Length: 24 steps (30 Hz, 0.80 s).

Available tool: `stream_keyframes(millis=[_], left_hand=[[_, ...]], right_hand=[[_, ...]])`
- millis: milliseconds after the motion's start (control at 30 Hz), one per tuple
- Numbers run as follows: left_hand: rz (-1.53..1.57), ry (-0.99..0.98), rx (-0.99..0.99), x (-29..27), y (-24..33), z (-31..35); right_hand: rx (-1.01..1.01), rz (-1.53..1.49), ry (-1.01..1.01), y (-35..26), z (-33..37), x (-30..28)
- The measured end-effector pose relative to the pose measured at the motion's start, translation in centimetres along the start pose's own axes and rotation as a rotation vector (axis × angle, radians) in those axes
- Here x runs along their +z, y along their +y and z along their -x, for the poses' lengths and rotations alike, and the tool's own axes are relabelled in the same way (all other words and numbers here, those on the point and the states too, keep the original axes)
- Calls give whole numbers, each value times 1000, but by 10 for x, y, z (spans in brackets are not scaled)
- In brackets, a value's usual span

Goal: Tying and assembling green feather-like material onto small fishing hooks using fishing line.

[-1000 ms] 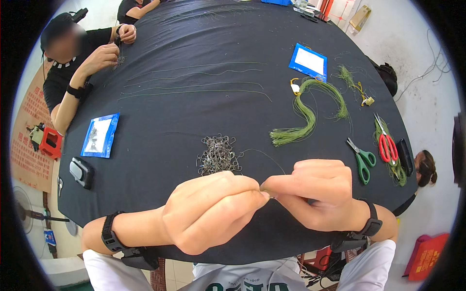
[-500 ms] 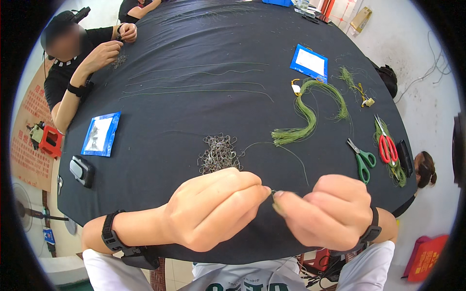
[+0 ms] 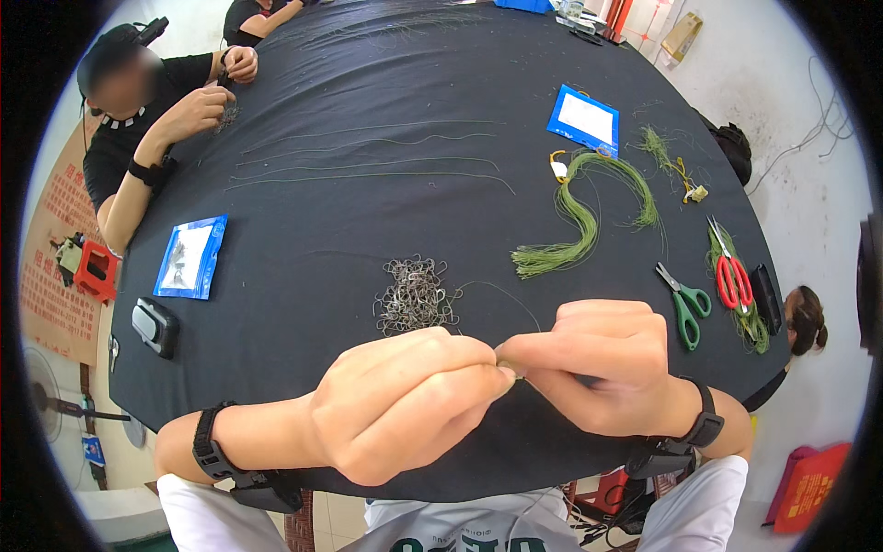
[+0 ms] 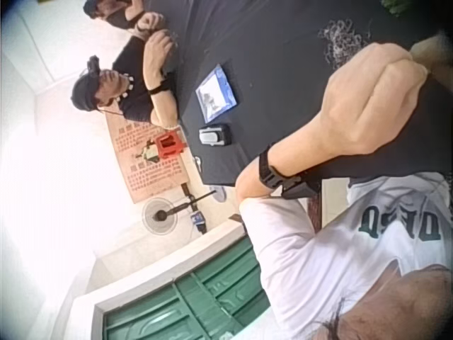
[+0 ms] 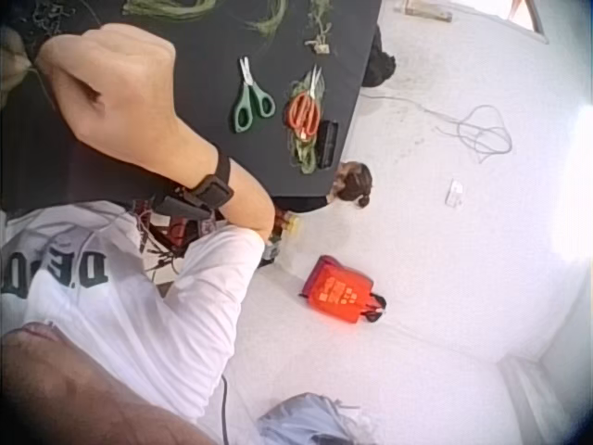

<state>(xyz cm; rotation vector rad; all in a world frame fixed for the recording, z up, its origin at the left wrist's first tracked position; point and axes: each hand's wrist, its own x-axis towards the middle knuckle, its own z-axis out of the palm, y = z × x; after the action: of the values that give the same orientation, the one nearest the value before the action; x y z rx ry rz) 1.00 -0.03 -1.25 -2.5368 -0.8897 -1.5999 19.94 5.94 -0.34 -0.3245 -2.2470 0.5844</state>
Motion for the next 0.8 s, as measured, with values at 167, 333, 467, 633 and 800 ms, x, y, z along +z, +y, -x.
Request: stream_keyframes(millis=[167, 333, 467, 633, 800], left_hand=[[-1, 26, -26, 0, 0, -1], [-1, -5, -49, -2, 1, -2], [-38, -7, -14, 2, -3, 2], [-79, -40, 47, 1, -4, 5], [-54, -75, 59, -2, 0, 2]], right_hand=[[-52, 30, -21, 0, 1, 4], [-144, 144, -54, -6, 5, 3], [-294, 288, -34, -10, 8, 2], [-304, 358, 97, -11, 4, -4], [-182, 302, 113, -5, -1, -4]])
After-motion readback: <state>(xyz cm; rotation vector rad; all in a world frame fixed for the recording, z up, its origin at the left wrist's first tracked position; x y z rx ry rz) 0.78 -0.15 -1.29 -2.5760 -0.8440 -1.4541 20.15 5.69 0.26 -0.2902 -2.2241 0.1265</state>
